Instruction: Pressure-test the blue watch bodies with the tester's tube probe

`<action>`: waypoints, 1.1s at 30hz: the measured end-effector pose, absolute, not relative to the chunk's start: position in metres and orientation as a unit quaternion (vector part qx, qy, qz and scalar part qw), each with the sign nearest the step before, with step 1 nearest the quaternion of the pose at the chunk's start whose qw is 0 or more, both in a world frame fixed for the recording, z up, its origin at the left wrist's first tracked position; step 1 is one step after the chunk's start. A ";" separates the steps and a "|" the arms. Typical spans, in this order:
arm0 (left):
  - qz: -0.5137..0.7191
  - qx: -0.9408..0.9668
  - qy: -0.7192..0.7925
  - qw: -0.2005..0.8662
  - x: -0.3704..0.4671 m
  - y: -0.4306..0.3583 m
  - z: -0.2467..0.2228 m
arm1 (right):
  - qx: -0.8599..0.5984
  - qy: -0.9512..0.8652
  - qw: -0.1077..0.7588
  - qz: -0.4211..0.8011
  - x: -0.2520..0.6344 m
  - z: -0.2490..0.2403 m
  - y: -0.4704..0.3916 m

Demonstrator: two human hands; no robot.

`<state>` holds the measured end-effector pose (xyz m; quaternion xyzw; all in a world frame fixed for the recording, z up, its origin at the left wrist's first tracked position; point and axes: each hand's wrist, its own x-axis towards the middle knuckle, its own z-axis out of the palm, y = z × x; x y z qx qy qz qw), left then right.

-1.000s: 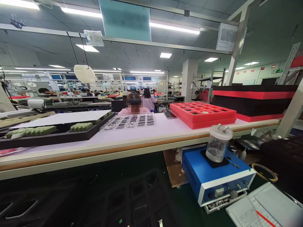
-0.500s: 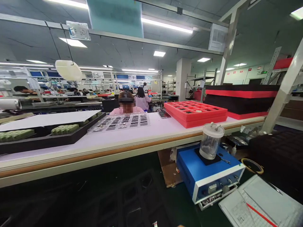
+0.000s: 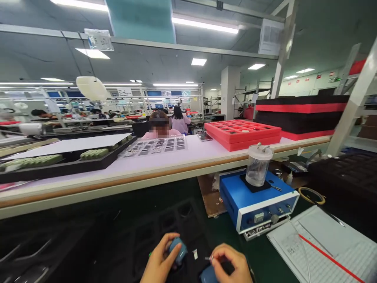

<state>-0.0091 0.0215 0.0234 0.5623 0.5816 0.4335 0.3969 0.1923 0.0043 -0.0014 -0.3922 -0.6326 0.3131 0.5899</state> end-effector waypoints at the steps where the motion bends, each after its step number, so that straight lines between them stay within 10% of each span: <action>1: 0.437 0.573 0.585 0.372 -0.009 0.020 0.026 | -0.408 -0.608 0.576 0.363 0.194 0.003 0.004; 17: 0.311 0.702 0.636 0.077 0.010 0.002 0.037 | -0.424 -0.422 0.561 0.572 0.204 0.021 0.007; 33: -0.007 0.818 0.570 0.079 0.086 -0.024 0.065 | -0.427 -0.403 0.584 0.561 0.204 0.017 0.008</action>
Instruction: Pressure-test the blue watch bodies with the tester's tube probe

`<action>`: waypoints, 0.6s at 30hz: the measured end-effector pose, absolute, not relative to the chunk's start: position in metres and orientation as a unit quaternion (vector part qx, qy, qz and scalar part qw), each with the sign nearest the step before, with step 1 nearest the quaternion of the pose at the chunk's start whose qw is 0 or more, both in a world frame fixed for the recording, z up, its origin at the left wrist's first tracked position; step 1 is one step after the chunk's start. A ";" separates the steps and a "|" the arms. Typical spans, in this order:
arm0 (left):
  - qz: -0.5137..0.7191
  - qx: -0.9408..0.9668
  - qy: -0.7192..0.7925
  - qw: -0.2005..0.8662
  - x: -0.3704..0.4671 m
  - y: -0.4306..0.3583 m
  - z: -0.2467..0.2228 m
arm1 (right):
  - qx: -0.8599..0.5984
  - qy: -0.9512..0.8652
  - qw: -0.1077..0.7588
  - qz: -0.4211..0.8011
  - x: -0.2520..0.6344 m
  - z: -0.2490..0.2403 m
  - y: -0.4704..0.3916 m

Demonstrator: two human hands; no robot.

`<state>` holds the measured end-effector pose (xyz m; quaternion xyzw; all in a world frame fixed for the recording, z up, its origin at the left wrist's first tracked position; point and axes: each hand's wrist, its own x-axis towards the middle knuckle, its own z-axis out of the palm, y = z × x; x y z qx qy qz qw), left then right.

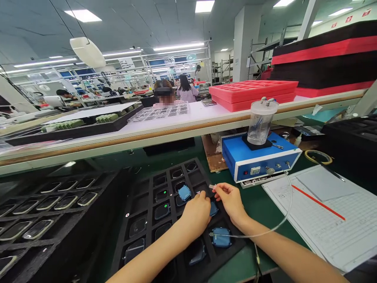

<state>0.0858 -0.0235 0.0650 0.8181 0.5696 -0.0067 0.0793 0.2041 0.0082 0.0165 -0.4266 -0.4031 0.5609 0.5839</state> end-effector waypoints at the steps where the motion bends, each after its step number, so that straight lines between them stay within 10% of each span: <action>1: -0.002 0.817 0.570 0.088 0.084 -0.022 0.065 | -0.426 -0.404 0.586 0.558 0.204 0.017 0.008; 18: 0.451 0.507 0.502 0.537 0.048 -0.011 0.035 | -0.413 -0.474 0.575 0.524 0.206 0.027 -0.005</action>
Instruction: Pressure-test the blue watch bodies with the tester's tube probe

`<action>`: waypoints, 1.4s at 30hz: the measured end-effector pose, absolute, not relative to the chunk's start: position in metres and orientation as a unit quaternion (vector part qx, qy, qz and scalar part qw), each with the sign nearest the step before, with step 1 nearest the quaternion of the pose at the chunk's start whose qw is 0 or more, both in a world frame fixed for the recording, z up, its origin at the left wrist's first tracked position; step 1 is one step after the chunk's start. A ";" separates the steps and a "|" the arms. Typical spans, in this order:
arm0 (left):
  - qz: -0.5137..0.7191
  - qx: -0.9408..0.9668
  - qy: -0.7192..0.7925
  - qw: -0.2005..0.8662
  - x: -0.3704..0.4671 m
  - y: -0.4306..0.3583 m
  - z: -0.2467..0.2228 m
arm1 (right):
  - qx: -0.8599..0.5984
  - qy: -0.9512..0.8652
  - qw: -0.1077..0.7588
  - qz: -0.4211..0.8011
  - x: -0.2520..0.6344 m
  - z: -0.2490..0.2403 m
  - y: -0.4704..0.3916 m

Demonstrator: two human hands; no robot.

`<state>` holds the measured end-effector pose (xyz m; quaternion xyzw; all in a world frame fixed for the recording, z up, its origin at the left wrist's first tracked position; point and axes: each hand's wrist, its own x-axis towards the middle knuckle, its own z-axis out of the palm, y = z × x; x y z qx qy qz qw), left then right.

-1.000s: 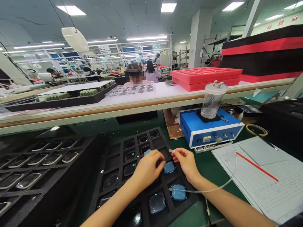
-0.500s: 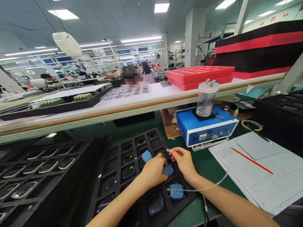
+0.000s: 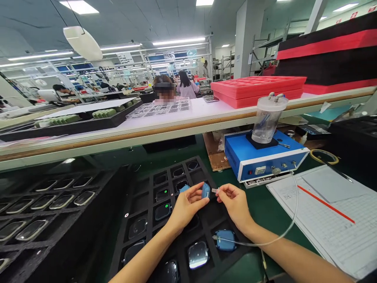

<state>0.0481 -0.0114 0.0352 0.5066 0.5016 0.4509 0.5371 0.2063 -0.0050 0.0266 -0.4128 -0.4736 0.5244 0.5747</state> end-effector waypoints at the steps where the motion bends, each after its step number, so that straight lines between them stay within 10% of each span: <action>1: 0.460 0.501 0.498 0.538 0.049 -0.011 0.035 | -0.415 -0.484 0.567 0.521 0.206 0.027 -0.006; 42: 0.500 0.540 0.536 0.413 0.060 -0.016 0.031 | -0.452 -0.546 0.509 0.488 0.205 0.024 -0.010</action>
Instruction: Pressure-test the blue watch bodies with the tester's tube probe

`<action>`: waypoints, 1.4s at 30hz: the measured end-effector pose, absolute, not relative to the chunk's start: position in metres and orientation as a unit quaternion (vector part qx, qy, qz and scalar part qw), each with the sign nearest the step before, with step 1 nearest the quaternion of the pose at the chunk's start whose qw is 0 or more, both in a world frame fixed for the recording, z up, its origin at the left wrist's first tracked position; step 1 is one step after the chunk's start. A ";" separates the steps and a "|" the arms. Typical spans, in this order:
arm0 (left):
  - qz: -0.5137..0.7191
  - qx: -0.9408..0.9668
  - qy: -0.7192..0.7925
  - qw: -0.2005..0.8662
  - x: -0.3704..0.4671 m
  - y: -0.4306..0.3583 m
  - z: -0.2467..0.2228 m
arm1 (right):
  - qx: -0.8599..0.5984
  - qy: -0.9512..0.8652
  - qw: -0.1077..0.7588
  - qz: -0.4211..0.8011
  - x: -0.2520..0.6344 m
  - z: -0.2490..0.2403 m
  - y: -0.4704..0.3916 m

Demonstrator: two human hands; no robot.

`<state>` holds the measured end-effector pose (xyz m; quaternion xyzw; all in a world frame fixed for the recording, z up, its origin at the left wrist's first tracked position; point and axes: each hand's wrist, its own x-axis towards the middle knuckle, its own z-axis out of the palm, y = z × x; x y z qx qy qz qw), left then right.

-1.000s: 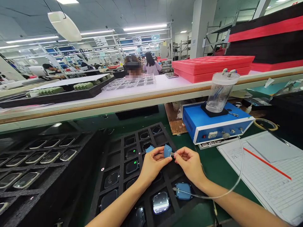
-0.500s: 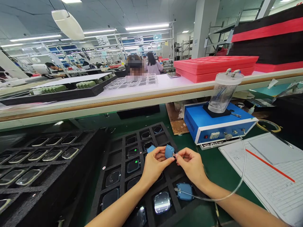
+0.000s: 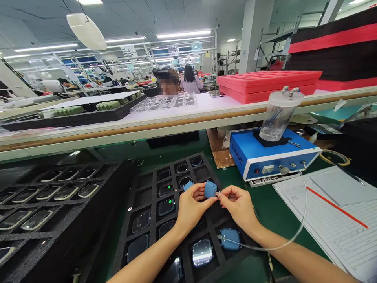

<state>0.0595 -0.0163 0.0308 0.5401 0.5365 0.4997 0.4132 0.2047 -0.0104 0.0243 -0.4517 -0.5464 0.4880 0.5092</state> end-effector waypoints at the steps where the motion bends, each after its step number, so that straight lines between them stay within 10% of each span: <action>1: 0.497 0.546 0.540 0.405 0.059 -0.017 0.030 | -0.455 -0.548 0.508 0.484 0.205 0.024 -0.011; 42: 0.485 0.517 0.417 0.569 0.059 -0.025 0.037 | -0.219 -0.514 0.529 0.639 0.206 0.025 -0.009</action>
